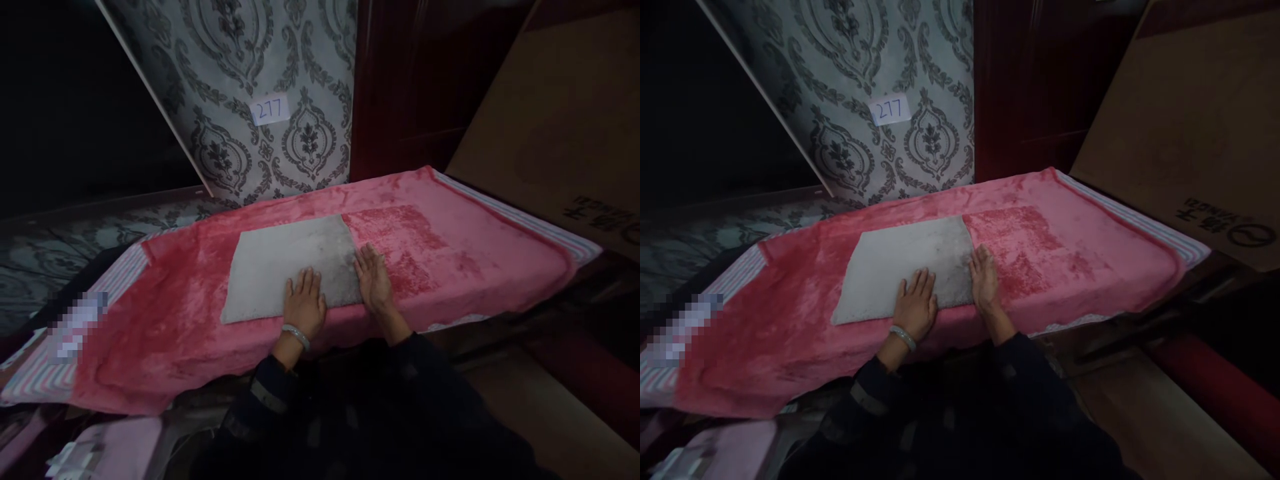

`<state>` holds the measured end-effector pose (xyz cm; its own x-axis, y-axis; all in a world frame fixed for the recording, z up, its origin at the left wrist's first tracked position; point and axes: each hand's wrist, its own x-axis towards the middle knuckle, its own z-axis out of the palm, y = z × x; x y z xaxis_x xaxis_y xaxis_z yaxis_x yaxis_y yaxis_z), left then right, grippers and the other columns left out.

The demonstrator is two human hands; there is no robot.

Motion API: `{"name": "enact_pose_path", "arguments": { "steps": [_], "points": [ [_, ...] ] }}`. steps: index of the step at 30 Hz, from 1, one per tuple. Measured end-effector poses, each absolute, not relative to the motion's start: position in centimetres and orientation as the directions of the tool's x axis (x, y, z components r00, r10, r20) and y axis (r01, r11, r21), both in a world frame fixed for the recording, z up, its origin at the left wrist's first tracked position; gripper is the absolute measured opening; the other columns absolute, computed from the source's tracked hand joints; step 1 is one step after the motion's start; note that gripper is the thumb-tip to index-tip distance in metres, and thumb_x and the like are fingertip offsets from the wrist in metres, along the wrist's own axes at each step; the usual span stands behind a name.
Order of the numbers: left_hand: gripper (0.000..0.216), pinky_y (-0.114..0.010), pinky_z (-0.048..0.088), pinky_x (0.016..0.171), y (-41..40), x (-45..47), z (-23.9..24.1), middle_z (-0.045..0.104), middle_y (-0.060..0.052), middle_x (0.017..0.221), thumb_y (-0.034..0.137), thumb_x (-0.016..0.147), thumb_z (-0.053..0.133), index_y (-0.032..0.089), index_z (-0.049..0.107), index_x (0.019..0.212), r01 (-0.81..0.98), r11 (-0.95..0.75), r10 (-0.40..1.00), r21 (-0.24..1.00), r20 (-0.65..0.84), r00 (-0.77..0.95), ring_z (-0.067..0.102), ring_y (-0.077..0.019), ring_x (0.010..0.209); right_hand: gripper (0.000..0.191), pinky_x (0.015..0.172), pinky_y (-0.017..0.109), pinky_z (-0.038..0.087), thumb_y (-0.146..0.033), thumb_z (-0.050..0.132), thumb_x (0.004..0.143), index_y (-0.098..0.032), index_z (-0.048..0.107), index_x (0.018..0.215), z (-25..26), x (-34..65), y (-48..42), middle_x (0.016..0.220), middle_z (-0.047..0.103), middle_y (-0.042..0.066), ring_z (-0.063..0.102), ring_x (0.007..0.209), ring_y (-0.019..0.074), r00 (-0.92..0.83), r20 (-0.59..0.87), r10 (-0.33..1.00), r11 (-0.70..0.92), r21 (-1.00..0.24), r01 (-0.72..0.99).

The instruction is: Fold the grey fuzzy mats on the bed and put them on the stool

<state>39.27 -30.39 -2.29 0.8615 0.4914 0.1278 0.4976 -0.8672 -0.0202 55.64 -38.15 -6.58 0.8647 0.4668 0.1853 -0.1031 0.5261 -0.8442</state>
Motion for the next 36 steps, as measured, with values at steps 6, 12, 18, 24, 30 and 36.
{"name": "enact_pose_path", "arguments": {
  "steps": [6, 12, 18, 24, 30, 36],
  "points": [
    [0.057, -0.051, 0.024, 0.124, -29.0, 36.2, -1.9, 0.029, -0.010, 0.163, 0.030, 0.100, 0.030, 0.014, 0.037, 0.155, 0.595, -0.801, 0.588, -0.056, 0.110, 0.802, 0.027, -0.0246, 0.152, 0.073, 0.117, 0.049, 0.034, -0.074, 0.026, 0.095, -0.030, 0.039, 0.151, -6.9, 55.9, -38.2, 0.160, 0.035, 0.009, 0.042, 0.142, 0.0215, 0.859, 0.184, 0.479, 0.503, -0.859, -0.096],
    [0.055, -0.051, 0.031, 0.121, -27.4, 34.7, 0.4, 0.036, -0.014, 0.160, 0.029, 0.100, 0.034, 0.012, 0.042, 0.152, 0.657, -0.753, 0.656, -0.025, 0.049, 0.754, 0.032, -0.0268, 0.150, 0.060, 0.116, 0.048, 0.036, -0.060, 0.043, 0.095, -0.025, 0.051, 0.144, -6.0, 57.8, -37.5, 0.150, 0.050, 0.009, 0.050, 0.135, 0.0229, 0.854, 0.243, 0.460, 0.434, -0.901, 0.022],
    [0.059, -0.052, 0.023, 0.124, -26.1, 42.0, 4.4, 0.030, -0.010, 0.164, 0.023, 0.097, 0.037, 0.016, 0.034, 0.155, 0.485, -0.874, 0.485, 0.021, 0.035, 0.874, 0.025, -0.0228, 0.152, 0.055, 0.122, 0.046, 0.027, -0.019, 0.043, 0.087, -0.016, 0.057, 0.140, -2.8, 60.2, -33.0, 0.153, 0.046, 0.009, 0.036, 0.144, 0.0217, 0.639, 0.557, 0.530, -0.075, -0.720, 0.690],
    [0.059, -0.061, 0.017, 0.123, -25.0, 47.7, 1.2, 0.025, -0.005, 0.167, 0.032, 0.099, 0.029, 0.022, 0.033, 0.157, 0.441, -0.897, 0.442, 0.032, 0.040, 0.896, 0.018, -0.0248, 0.154, 0.054, 0.117, 0.047, 0.031, -0.019, 0.035, 0.098, -0.009, 0.046, 0.150, -3.4, 59.1, -32.2, 0.157, 0.039, 0.014, 0.030, 0.148, 0.0273, 0.528, 0.331, 0.782, -0.463, -0.260, 0.848],
    [0.063, -0.064, 0.012, 0.122, -24.4, 47.1, -0.7, 0.019, -0.008, 0.168, 0.047, 0.100, 0.027, 0.025, 0.029, 0.159, 0.501, -0.865, 0.502, 0.034, 0.033, 0.864, 0.014, -0.0290, 0.155, 0.055, 0.115, 0.048, 0.032, -0.022, 0.031, 0.100, -0.011, 0.039, 0.154, -3.7, 58.7, -32.8, 0.161, 0.033, 0.011, 0.026, 0.149, 0.0270, 0.542, 0.279, 0.793, -0.498, -0.216, 0.840],
    [0.072, -0.067, 0.012, 0.120, -19.9, 41.9, 0.1, 0.013, -0.009, 0.169, 0.062, 0.097, 0.028, 0.028, 0.024, 0.160, 0.712, -0.702, 0.712, -0.012, -0.008, 0.702, 0.008, -0.0372, 0.155, 0.056, 0.116, 0.050, 0.030, -0.023, 0.030, 0.100, -0.012, 0.039, 0.154, -3.8, 58.6, -32.7, 0.162, 0.031, 0.010, 0.025, 0.150, 0.0271, 0.557, 0.261, 0.789, -0.504, -0.245, 0.829]
  ]
}}
